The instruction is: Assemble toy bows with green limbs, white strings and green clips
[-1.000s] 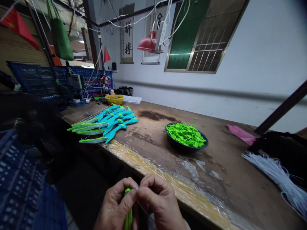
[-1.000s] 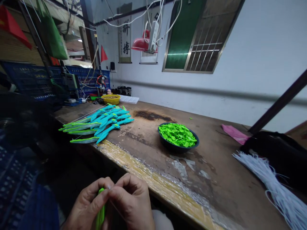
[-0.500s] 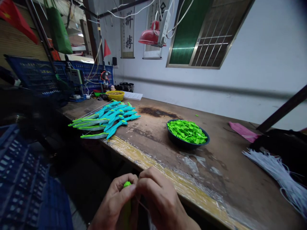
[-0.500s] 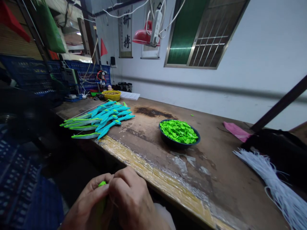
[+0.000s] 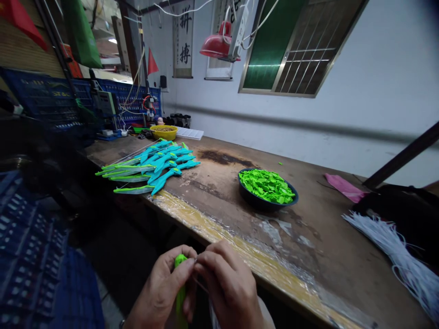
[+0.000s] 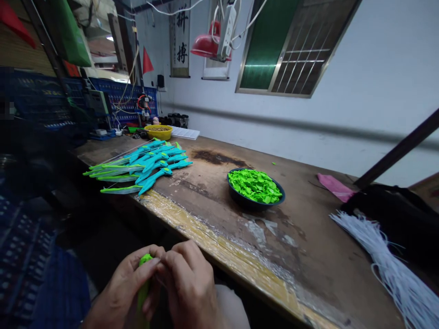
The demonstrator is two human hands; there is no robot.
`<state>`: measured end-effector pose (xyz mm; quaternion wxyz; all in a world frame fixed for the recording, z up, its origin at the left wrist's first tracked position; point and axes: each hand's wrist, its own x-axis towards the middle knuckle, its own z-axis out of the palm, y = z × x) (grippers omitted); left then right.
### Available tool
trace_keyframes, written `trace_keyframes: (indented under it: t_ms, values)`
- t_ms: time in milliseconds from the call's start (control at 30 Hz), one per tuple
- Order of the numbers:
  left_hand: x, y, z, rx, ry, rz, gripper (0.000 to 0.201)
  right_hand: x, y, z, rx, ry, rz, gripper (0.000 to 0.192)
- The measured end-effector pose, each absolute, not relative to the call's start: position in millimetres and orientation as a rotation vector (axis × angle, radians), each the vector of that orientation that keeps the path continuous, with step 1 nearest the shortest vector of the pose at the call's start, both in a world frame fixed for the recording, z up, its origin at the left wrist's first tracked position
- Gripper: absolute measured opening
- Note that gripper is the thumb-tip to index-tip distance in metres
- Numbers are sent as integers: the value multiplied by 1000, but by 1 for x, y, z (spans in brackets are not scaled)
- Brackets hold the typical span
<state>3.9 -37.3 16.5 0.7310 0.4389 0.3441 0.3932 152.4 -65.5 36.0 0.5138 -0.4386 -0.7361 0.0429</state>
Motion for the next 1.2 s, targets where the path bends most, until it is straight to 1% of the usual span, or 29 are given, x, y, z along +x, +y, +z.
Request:
trace_keyframes:
  t_ms: [200,300,367,500,667,700,767,833,933,1067,1133,1200]
  values:
    - [5,-37,11,845,625,870,27,153,-66,35,-1005,-1952,-132,16]
    - [5,-37,8,831,623,870,29,151,-63,32,-1008,-1914,-271,12]
    - [5,-37,8,858,641,867,31,149,-61,29,-1017,-1852,-284,12]
    - [2,-36,10,888,649,865,32,149,-62,28,-1060,-1777,-159,13]
    - [-1,-35,8,879,628,858,32,154,-69,33,-1069,-1709,-76,15]
    - [-1,-35,7,870,630,853,32,155,-70,34,-1071,-1749,-46,17]
    - [-2,-36,6,834,639,843,30,156,-71,36,-1076,-1828,27,26]
    - [-1,-37,6,810,644,830,28,154,-72,36,-1062,-1836,96,29]
    - [-1,-38,8,812,662,831,26,151,-72,35,-1056,-1810,213,25]
    - [0,-39,8,821,671,848,31,152,-72,36,-1038,-1762,368,24]
    - [0,-39,8,845,659,856,32,154,-73,38,-1054,-1724,512,21]
    - [0,-39,8,858,650,854,32,155,-74,40,-1103,-1626,692,14]
